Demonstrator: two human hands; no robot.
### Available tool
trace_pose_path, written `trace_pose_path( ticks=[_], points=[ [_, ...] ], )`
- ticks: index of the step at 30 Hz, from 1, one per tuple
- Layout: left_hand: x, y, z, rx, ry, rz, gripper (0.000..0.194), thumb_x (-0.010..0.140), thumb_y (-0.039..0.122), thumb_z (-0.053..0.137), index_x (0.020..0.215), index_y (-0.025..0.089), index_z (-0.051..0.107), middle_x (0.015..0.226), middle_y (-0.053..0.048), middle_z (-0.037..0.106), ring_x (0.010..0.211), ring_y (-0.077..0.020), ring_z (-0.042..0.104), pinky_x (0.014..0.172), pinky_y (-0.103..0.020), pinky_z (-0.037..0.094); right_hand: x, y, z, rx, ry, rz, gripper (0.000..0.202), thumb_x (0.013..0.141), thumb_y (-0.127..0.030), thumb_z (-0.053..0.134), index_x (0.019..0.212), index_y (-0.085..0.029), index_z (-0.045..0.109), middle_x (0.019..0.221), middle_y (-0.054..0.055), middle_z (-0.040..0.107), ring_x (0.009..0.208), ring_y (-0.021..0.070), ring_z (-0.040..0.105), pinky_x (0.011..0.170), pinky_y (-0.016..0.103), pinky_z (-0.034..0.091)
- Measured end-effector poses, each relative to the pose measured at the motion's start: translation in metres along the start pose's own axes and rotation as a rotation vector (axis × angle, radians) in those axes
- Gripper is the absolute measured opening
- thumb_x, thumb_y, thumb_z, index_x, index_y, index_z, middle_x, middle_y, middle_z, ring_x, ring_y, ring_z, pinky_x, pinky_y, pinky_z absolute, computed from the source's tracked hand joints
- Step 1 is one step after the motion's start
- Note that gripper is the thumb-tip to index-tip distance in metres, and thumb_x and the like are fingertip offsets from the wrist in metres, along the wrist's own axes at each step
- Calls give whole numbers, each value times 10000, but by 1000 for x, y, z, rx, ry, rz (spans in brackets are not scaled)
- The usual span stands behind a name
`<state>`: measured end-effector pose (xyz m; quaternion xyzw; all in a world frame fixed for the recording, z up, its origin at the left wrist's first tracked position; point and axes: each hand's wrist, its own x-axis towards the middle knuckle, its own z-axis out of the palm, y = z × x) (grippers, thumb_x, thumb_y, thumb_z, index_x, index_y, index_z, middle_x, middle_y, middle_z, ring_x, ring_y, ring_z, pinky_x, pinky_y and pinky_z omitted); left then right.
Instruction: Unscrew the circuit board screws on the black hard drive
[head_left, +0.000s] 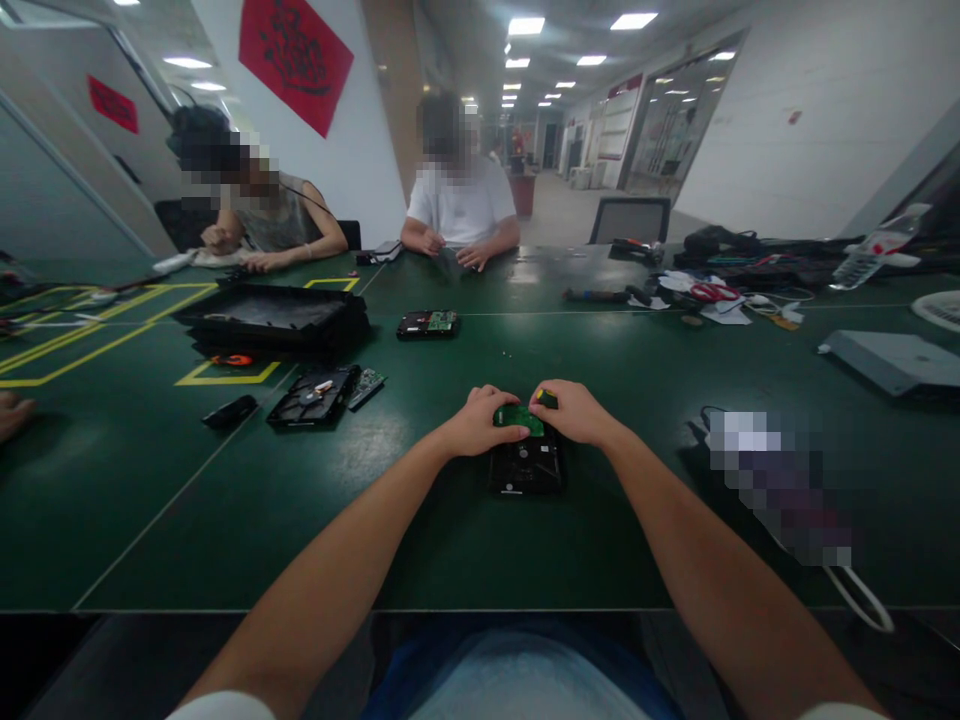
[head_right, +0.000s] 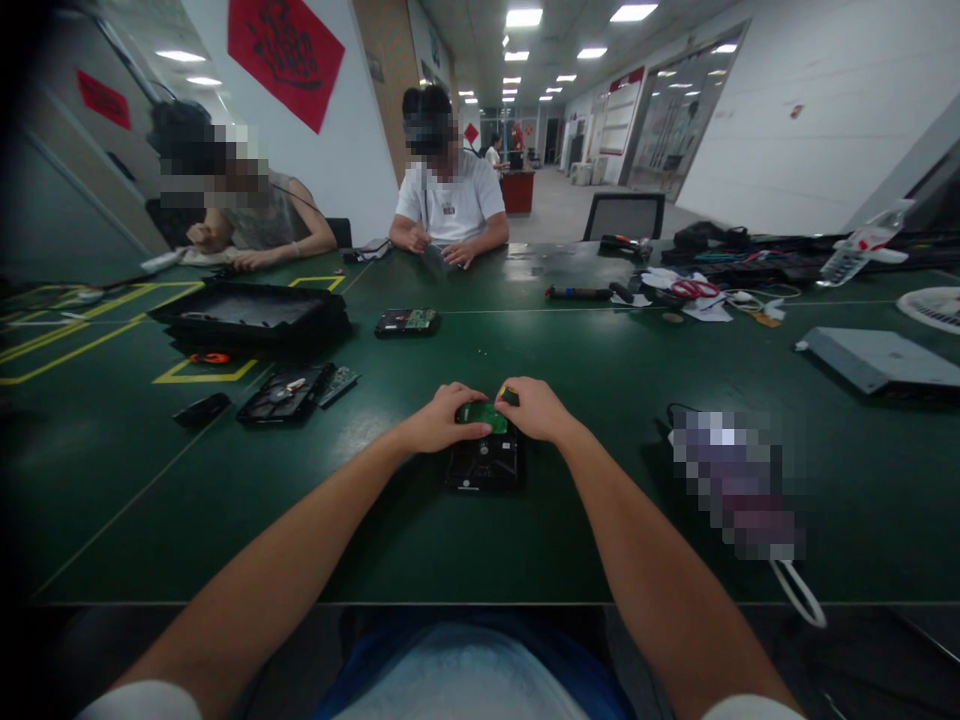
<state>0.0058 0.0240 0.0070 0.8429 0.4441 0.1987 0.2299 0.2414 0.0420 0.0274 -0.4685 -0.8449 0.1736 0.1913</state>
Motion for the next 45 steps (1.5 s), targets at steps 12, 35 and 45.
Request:
trace_pose_path(
  ticks=[12,35,45],
  points=[
    [2,4,0,-7,9,-24,669,844,640,712,1356,212,661,1221,-127,635,1244,-355,518,1126,-531,407,2,2,4,-5,5,-3,85,938,-261,663,938,-204,727,1003,57,744,954,196,665,882,309,469],
    [-1,4,3,14,29,-13,641,883,616,690,1366,196,645,1206,-126,634,1233,-344,520,1130,-510,399,1,-1,0,-16,43,46,164,927,-349,680,883,-197,722,935,65,746,876,208,660,770,316,450],
    [-3,7,2,14,42,-22,623,907,590,670,1371,175,640,1235,-144,609,1231,-346,520,1129,-509,399,1,2,-14,62,512,88,252,869,-243,643,1116,-206,676,1087,102,678,1012,260,659,920,414,532]
  ],
)
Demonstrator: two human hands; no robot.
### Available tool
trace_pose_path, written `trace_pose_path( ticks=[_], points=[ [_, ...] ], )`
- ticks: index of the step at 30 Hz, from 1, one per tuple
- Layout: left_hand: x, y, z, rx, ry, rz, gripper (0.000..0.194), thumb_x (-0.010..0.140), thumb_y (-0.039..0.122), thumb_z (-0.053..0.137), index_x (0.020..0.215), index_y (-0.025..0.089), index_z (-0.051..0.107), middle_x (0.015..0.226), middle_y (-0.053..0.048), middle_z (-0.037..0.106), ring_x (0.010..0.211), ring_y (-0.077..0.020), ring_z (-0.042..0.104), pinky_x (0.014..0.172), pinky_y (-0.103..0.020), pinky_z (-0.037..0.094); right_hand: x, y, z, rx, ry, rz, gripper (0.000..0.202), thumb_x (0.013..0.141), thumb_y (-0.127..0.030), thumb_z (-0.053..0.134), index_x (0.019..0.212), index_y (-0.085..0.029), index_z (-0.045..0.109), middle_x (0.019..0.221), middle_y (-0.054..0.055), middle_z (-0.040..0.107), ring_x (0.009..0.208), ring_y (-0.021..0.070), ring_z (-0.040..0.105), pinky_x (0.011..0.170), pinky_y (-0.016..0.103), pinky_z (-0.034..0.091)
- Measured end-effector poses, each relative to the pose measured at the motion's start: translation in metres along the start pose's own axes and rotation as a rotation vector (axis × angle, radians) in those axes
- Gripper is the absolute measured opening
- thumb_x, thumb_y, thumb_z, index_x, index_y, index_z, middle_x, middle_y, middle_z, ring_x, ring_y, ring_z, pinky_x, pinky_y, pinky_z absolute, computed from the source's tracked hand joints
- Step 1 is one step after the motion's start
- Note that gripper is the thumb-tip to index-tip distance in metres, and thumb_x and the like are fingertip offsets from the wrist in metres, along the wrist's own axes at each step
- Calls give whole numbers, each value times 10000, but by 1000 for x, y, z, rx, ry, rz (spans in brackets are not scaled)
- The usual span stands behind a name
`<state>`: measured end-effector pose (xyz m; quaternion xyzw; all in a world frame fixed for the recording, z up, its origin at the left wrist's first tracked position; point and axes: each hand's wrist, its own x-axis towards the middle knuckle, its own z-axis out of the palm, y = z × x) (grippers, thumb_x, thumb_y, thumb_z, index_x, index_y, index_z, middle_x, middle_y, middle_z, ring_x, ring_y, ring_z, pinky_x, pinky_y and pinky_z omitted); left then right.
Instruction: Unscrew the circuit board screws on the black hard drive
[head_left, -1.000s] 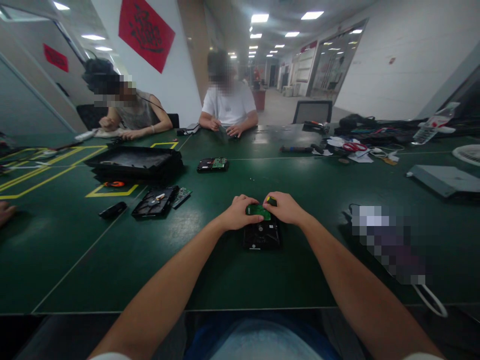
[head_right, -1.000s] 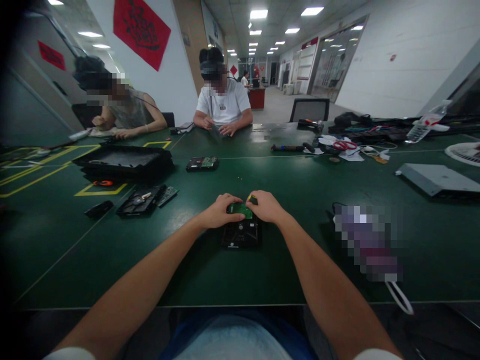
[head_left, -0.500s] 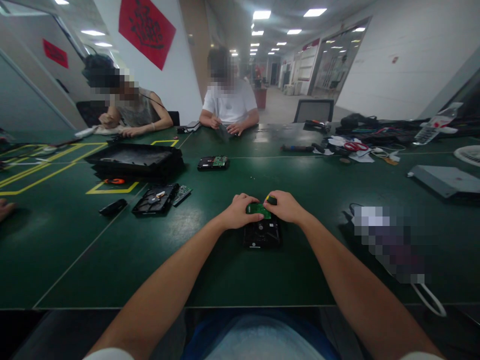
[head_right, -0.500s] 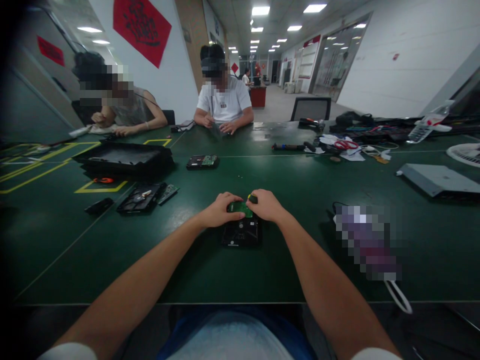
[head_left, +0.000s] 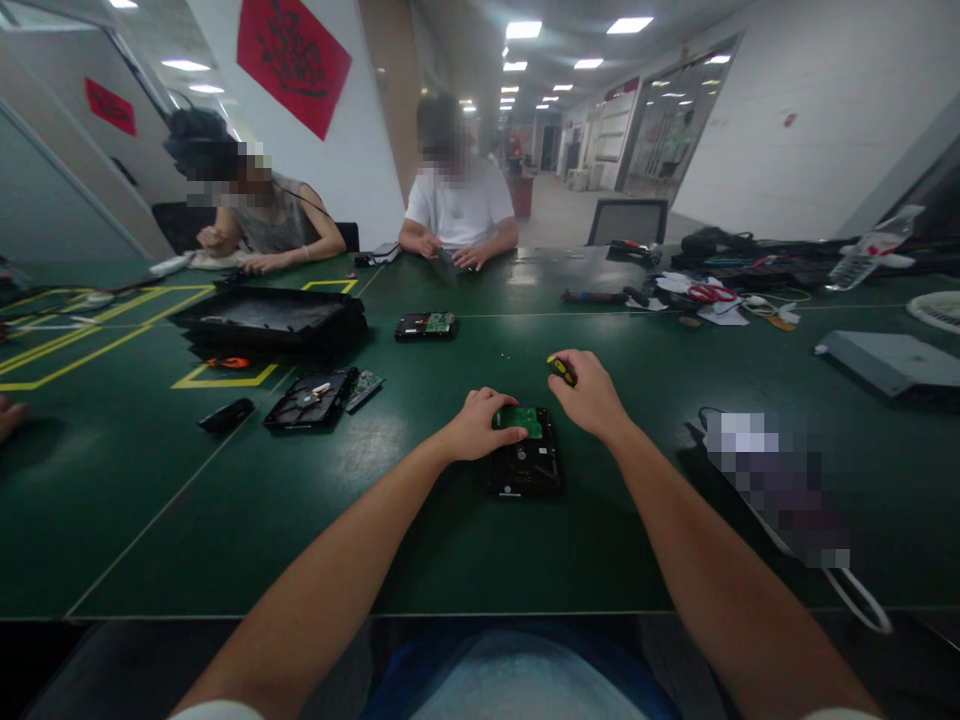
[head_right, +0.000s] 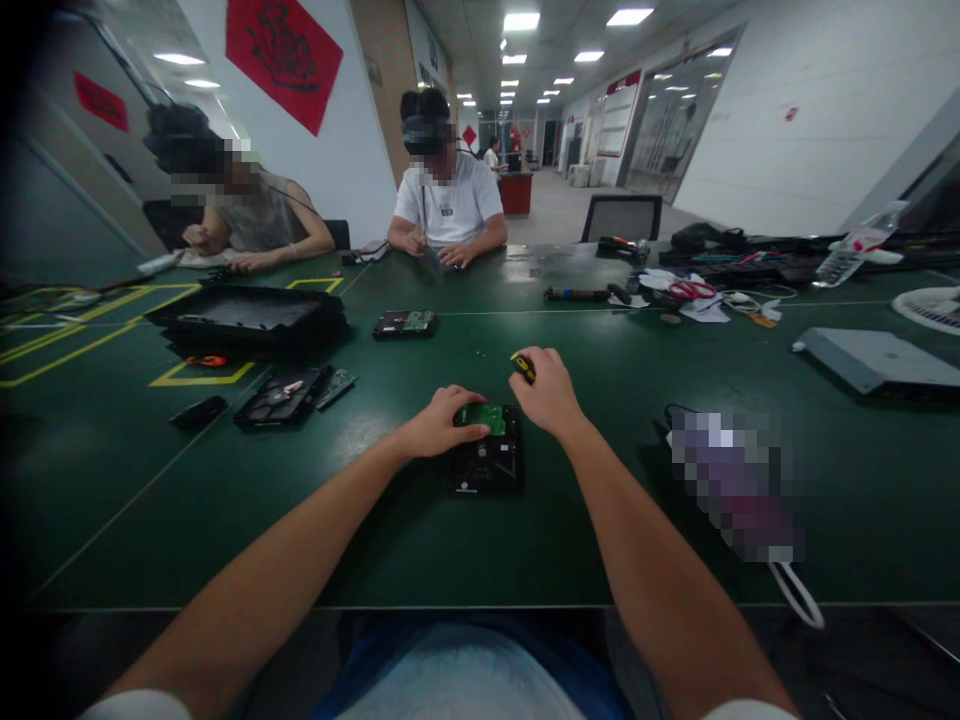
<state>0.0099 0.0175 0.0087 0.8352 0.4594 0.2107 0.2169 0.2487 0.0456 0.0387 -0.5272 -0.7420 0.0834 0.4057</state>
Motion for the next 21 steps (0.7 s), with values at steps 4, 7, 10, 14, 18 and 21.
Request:
trace_pose_path(
  ticks=[4,7,10,14,18,21],
  points=[
    [-1,0,1,-8,3,1,629,908,587,674,1374,166,638,1237,-148,605,1215,-340,524,1120,-508,406,-1,-11,-9,65,238,-123,302,935,-345,640,1209,-218,629,1134,107,686,935,239,681,861,401,569],
    [-1,-1,2,-7,7,10,618,912,576,677,1380,174,633,1240,-146,608,1217,-335,522,1112,-500,414,-5,-20,-13,84,351,-135,359,969,-441,626,1259,-235,571,1028,75,720,793,215,683,767,380,578],
    [0,-1,2,-3,10,17,605,910,564,685,1374,180,636,1243,-143,614,1223,-335,522,1127,-505,403,-11,-26,-10,152,351,-126,381,984,-487,609,1271,-250,525,887,27,718,667,188,675,677,343,575],
    [0,-3,3,-2,19,7,599,900,566,696,1369,198,638,1244,-137,615,1222,-338,524,1140,-519,395,-14,-29,-1,235,329,-146,410,972,-491,632,1282,-256,503,931,30,721,661,172,695,634,309,577],
    [0,-4,4,-4,24,6,603,897,569,697,1368,197,640,1240,-136,614,1225,-337,520,1139,-518,398,-14,-28,2,196,279,-176,416,980,-458,627,1330,-268,505,900,13,694,615,158,660,616,311,565],
    [1,-3,4,4,23,4,590,901,559,694,1363,196,643,1235,-136,613,1212,-332,527,1138,-518,397,-15,-28,3,176,242,-191,413,989,-438,617,1350,-274,501,892,9,682,631,165,659,636,324,569]
  ],
)
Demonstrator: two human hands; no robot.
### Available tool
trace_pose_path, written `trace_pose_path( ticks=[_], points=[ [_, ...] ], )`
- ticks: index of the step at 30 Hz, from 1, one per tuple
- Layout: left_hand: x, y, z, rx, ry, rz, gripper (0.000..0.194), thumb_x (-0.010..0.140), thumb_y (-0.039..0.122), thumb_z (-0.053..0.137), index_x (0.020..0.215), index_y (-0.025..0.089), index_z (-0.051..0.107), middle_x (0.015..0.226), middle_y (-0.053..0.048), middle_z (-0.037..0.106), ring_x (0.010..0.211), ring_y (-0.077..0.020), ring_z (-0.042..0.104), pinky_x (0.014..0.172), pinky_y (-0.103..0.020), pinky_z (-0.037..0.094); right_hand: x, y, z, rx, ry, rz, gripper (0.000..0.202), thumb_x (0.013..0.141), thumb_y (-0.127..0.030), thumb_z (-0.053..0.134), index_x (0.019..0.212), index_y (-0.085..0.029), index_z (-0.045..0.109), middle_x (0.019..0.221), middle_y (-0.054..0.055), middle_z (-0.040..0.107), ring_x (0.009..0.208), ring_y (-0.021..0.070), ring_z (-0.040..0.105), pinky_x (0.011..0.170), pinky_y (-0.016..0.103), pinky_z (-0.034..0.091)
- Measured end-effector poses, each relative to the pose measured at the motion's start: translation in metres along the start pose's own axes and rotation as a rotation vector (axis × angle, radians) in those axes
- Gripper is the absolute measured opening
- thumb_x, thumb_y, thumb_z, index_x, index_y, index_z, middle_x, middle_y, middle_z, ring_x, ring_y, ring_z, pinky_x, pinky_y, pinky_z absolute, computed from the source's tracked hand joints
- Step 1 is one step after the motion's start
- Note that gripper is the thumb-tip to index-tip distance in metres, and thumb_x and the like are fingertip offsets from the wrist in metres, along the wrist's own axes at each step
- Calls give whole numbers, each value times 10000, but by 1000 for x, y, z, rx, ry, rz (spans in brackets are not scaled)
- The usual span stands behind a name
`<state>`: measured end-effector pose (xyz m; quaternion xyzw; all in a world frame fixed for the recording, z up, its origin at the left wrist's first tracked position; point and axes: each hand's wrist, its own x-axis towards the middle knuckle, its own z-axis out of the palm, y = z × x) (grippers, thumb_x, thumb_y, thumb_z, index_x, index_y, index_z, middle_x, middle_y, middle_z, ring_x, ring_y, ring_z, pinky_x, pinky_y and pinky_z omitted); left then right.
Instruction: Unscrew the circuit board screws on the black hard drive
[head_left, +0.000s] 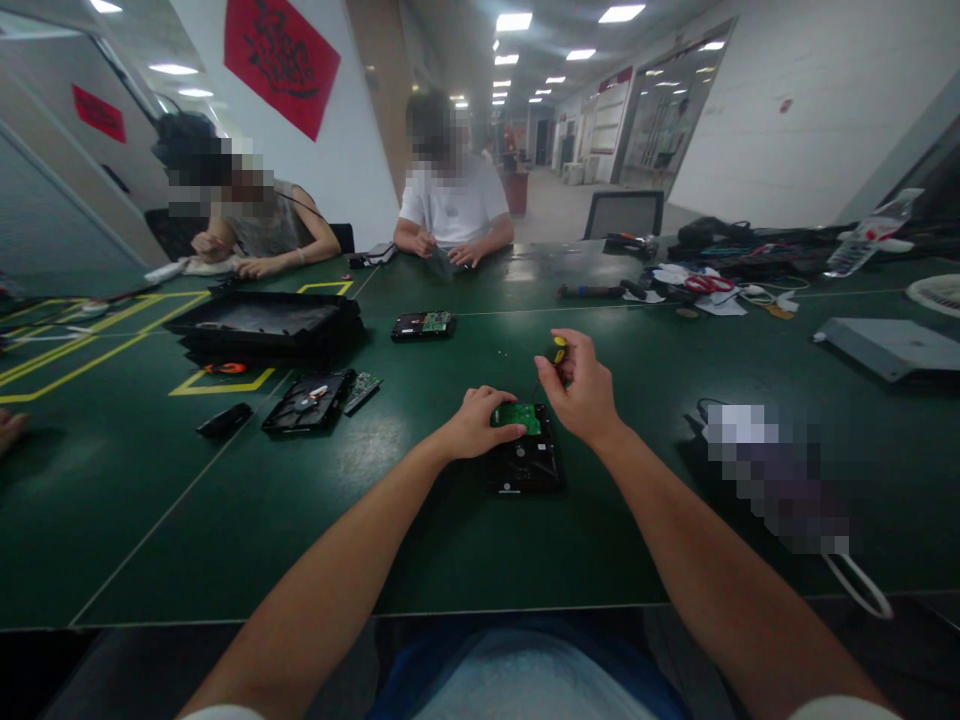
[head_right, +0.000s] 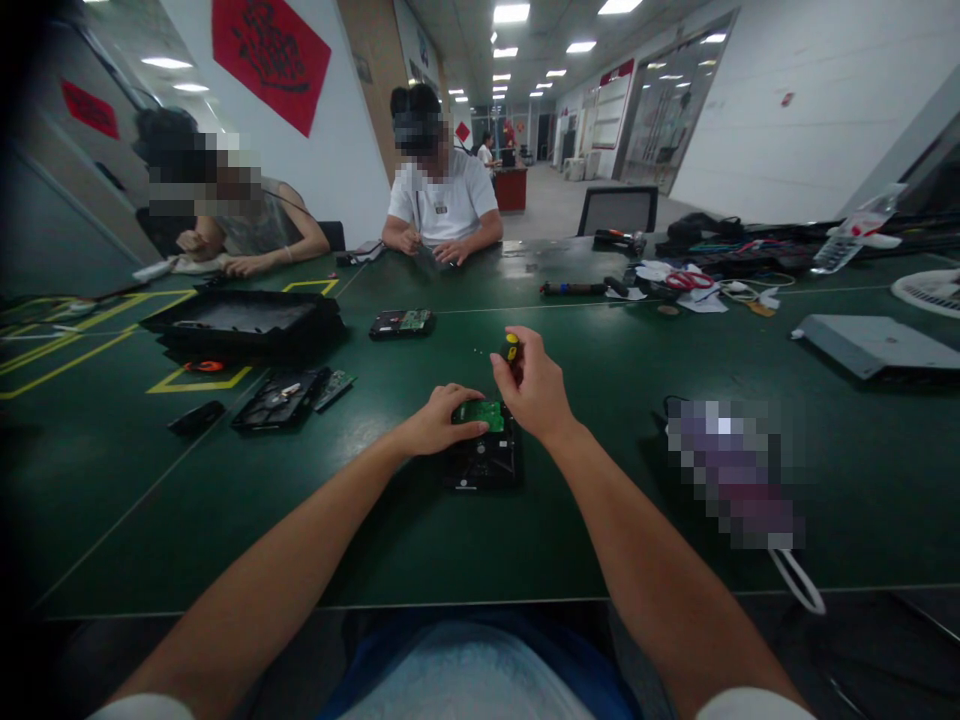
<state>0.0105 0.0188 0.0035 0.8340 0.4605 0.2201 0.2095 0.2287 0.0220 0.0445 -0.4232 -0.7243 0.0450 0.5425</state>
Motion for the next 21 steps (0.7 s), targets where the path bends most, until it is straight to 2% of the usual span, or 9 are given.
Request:
trace_pose_path(
  ticks=[21],
  points=[
    [0,5,0,-8,5,-24,565,910,542,677,1359,201,643,1228,-133,608,1199,-333,528,1130,-520,398,-1,-4,0,-1,-32,18,395,986,-442,617,1325,-274,502,852,-13,654,636,162,653,662,327,565]
  ],
)
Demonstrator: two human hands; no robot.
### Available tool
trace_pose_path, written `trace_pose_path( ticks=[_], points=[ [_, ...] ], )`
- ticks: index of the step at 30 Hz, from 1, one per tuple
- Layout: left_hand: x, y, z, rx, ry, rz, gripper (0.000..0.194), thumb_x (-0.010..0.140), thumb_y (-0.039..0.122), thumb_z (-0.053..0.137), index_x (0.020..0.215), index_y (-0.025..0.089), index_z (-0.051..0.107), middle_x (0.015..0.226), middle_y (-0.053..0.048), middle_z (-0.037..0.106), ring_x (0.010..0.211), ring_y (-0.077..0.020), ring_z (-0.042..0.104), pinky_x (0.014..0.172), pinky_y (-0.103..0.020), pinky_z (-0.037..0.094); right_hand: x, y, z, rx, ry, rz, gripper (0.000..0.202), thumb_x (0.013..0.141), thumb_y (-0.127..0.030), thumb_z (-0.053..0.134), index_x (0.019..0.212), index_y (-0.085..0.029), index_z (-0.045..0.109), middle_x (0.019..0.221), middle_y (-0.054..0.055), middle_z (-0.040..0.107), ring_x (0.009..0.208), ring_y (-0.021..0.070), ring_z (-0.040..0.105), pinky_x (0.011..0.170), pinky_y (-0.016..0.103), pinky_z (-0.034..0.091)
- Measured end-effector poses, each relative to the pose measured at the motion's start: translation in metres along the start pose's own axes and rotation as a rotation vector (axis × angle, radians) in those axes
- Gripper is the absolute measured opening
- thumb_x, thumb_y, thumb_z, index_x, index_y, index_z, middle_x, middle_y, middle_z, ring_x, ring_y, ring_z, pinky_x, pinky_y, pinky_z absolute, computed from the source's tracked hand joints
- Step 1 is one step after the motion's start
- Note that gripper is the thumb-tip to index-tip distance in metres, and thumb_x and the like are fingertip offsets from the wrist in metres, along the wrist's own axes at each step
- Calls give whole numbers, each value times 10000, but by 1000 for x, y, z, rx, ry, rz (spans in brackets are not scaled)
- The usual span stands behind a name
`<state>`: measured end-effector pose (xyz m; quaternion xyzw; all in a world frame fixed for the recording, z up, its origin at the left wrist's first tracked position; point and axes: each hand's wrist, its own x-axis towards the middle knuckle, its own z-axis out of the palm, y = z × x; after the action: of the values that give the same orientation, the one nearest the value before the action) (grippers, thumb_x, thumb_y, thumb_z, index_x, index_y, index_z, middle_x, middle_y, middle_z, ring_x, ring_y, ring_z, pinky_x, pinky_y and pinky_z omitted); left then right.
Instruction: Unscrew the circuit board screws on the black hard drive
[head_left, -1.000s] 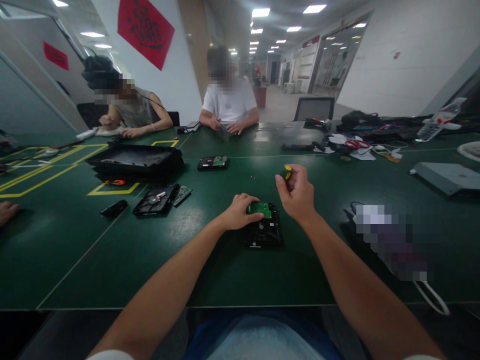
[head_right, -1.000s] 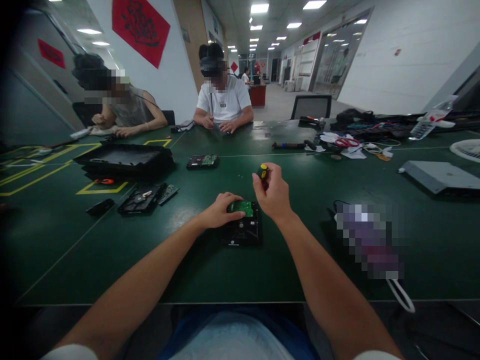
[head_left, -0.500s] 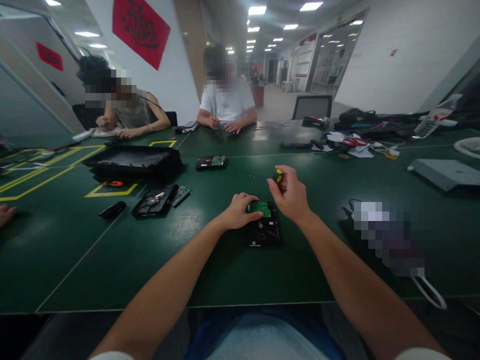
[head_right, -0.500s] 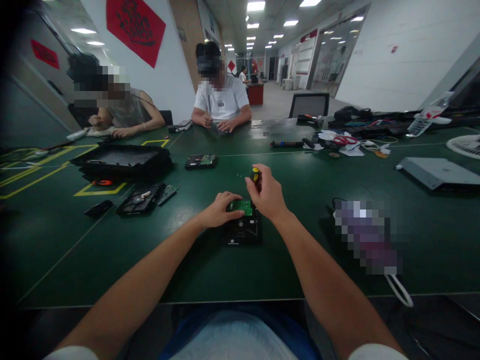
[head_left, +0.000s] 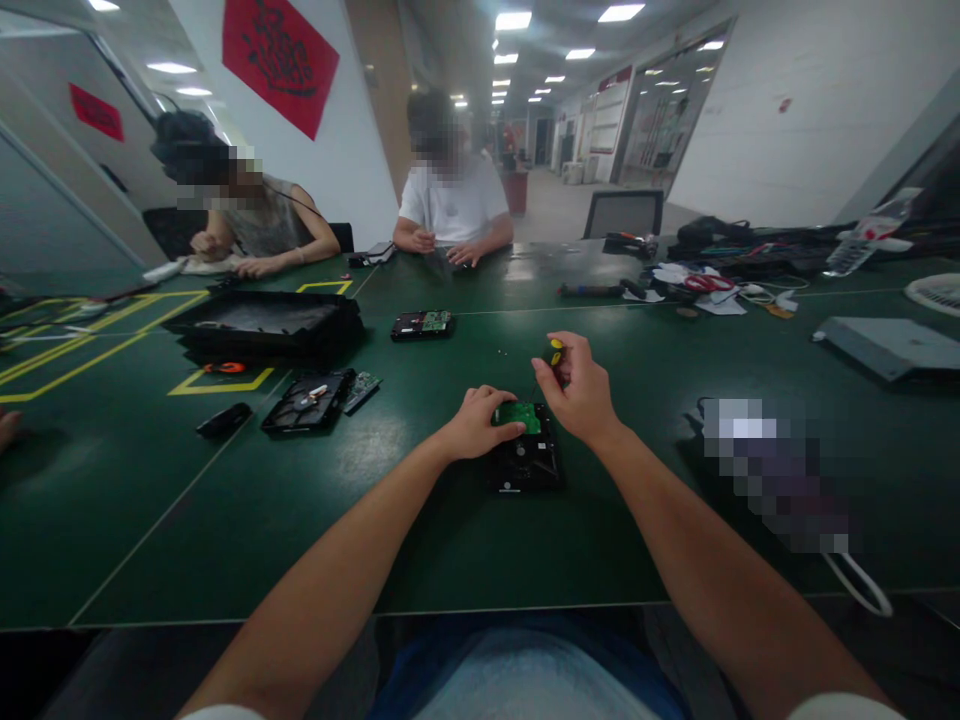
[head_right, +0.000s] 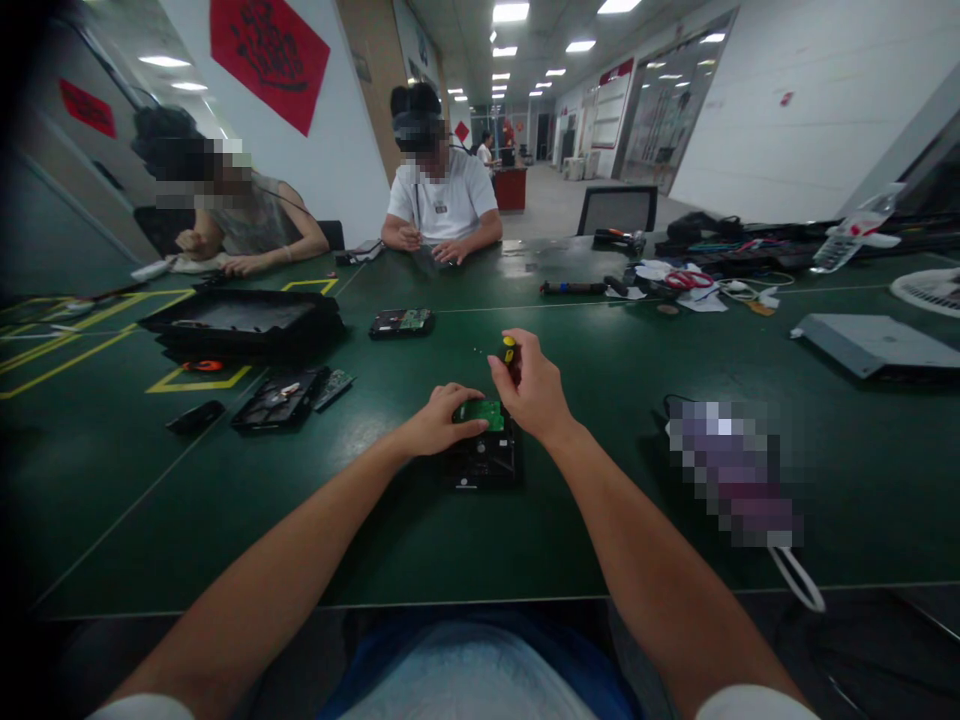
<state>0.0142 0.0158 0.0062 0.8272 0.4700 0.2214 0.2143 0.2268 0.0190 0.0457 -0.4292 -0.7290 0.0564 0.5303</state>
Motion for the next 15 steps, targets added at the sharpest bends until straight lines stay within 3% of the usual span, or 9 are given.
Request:
trace_pose_path(
  ticks=[15],
  points=[
    [-1,-2,1,6,5,7,566,916,543,676,1356,190,643,1231,-132,610,1204,-330,529,1137,-515,393,0,-3,-2,15,6,7,384,972,-413,616,1306,-255,511,878,1,658,633,159,663,660,323,567]
  ],
)
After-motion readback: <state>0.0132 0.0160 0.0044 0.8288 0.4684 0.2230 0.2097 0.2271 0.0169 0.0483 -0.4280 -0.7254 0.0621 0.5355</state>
